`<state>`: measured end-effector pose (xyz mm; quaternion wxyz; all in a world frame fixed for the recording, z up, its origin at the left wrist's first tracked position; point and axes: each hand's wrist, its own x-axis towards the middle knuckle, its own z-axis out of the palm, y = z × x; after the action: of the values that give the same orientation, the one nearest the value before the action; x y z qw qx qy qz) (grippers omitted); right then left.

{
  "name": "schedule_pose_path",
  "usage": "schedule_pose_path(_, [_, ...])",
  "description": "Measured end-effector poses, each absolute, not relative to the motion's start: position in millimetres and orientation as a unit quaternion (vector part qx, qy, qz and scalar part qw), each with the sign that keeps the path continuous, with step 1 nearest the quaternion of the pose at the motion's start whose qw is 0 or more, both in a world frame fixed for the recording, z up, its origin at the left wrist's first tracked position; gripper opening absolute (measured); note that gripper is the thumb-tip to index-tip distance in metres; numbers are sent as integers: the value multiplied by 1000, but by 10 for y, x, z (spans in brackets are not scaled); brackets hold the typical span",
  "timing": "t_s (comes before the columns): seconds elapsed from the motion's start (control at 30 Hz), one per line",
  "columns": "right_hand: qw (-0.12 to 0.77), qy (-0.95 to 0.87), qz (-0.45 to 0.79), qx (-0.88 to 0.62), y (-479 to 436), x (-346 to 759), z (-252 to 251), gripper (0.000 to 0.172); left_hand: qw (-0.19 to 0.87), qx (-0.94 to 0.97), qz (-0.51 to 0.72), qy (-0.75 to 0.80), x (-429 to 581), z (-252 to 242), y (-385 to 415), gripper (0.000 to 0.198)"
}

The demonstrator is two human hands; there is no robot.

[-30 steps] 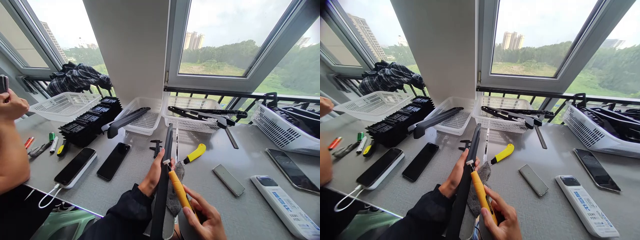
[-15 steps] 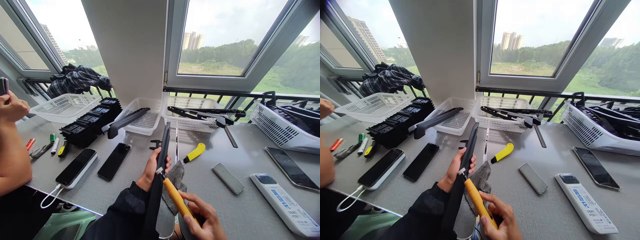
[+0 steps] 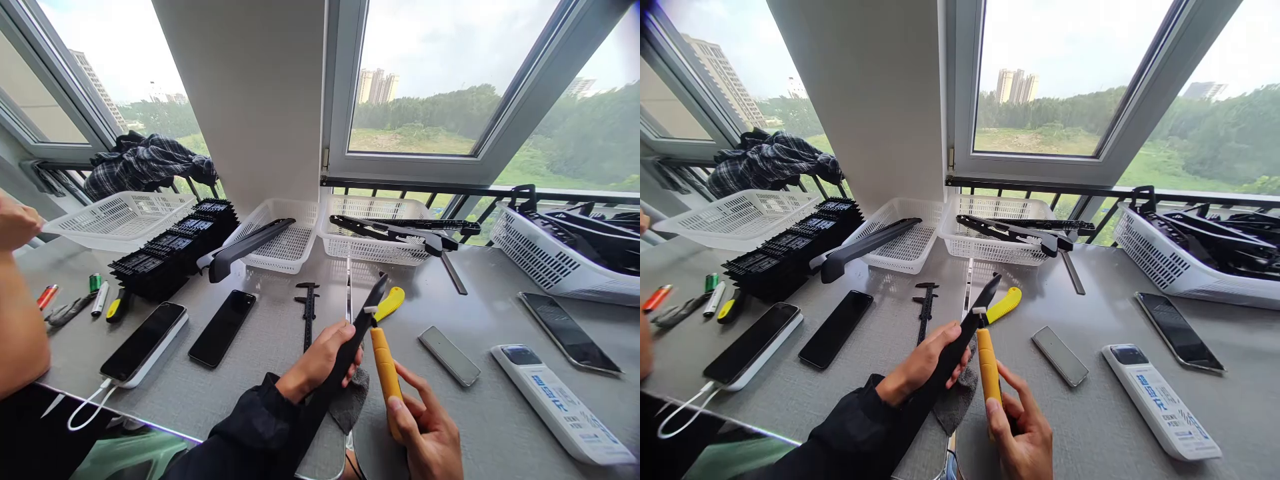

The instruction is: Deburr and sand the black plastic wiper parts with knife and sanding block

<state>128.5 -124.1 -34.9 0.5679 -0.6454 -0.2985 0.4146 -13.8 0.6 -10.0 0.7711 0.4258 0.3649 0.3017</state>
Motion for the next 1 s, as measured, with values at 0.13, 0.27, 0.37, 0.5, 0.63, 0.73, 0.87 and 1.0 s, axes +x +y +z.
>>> schedule_pose_path(0.13, [589, -260, 390, -659, -1220, 1302, -291, 83, 780, 460, 241, 350, -138, -58, -42, 46])
schedule_pose_path(0.27, [588, -246, 390, -665, -1204, 1313, -240, 89, 787, 467, 212, 343, -147, -43, -58, 43])
schedule_pose_path(0.37, [586, -242, 391, -667, -1194, 1314, -226, 89, 790, 468, 206, 339, -157, -35, -62, 43])
schedule_pose_path(0.5, [589, -245, 392, -662, -1206, 1318, -251, 87, 791, 468, 209, 333, -164, -35, -55, 44])
schedule_pose_path(0.63, [564, -292, 418, -649, -1247, 1303, -300, 80, 788, 433, 265, 348, -152, -72, -28, 46])
schedule_pose_path(0.73, [539, -359, 432, -628, -1271, 1281, -344, 69, 780, 377, 331, 374, -165, -98, 14, 52])
schedule_pose_path(0.87, [495, -481, 435, -579, -1270, 1324, -444, 54, 752, 343, 406, 390, -249, -90, 99, 61])
schedule_pose_path(1.0, [425, -585, 479, -497, -1279, 1470, -554, 53, 766, 298, 440, 362, -351, -52, 190, 56])
